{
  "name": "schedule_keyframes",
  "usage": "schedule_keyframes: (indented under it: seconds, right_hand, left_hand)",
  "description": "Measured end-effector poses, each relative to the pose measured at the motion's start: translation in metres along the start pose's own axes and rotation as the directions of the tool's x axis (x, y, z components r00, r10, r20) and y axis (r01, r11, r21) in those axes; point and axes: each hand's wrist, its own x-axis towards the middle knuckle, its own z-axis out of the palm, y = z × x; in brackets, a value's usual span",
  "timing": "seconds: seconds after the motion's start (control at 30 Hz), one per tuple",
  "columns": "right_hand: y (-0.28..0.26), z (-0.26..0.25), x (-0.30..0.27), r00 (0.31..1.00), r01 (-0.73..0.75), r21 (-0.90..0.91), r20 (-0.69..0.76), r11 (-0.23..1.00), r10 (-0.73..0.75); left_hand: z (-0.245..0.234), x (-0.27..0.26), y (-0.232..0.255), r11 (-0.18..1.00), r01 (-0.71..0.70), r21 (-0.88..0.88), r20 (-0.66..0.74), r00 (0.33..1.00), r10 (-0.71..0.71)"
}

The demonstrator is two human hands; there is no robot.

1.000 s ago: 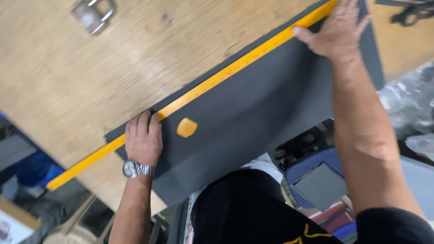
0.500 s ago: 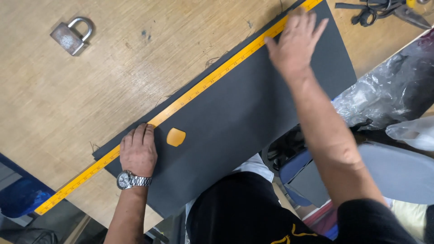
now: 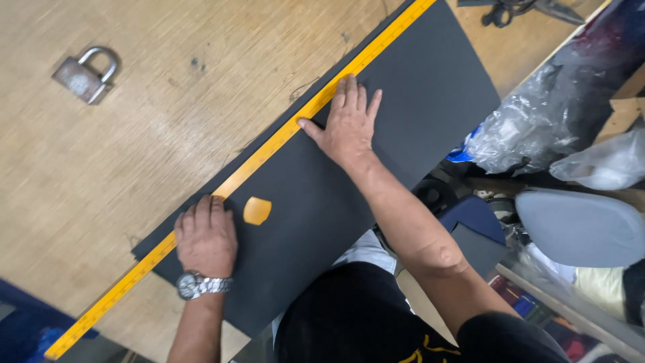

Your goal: The person lays a piece of dark fabric on a wooden workbench and uses a yellow ruler and a measuring tape to mark straight lines with a piece of chalk. They then use large shears to cut the fabric along the marked lines.

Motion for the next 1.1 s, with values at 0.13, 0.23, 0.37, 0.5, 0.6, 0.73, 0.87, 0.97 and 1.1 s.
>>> schedule_keyframes:
  seconds: [0.13,0.23,0.37,0.5,0.6,0.73,0.87,0.97,1.1]
  right_hand:
    - [-0.017,-0.016,-0.003,0.998,-0.042,-0.026,0.035,0.999,0.043]
    - [-0.023,-0.023,0.001,0.989,-0.094,-0.059,0.109,0.994,0.100]
    - [-0.021,-0.022,0.002,0.985,-0.088,-0.023,0.145,0.996,0.090]
    - [-0.017,-0.019,0.001,0.982,-0.087,0.006,0.170,0.996,0.085]
    - [-0.013,-0.010,0.000,0.987,-0.081,0.041,0.141,0.996,0.075]
    - [-0.004,0.023,0.003,0.987,-0.047,-0.234,0.138,0.971,0.081]
    - [-0.002,0.029,0.004,0.998,-0.057,-0.080,-0.010,0.995,0.057]
    - [-0.001,0.028,0.005,0.998,-0.055,-0.070,-0.009,0.996,0.054]
    - [-0.002,0.026,0.011,0.981,-0.085,-0.068,0.167,0.994,0.095]
  left_hand:
    - [-0.020,0.001,0.031,0.999,0.040,-0.020,-0.038,0.998,-0.040]
    - [-0.022,-0.001,0.052,0.996,0.081,-0.020,0.005,0.997,-0.081]
    - [-0.008,-0.010,0.061,0.989,0.138,-0.051,0.068,0.989,-0.134]
    - [0.018,-0.027,0.062,0.961,0.218,-0.168,0.167,0.968,-0.190]
    - [0.010,-0.023,0.055,0.933,0.224,-0.280,0.180,0.967,-0.178]
    - [-0.016,0.012,0.044,0.844,0.199,-0.498,0.175,0.976,-0.127]
    - [-0.007,0.091,0.051,0.843,0.144,-0.519,0.161,0.985,-0.069]
    - [0.030,0.161,0.074,0.820,0.063,-0.569,0.128,0.992,0.012]
    - [0.072,0.235,0.123,0.813,-0.139,-0.566,-0.075,0.990,0.117]
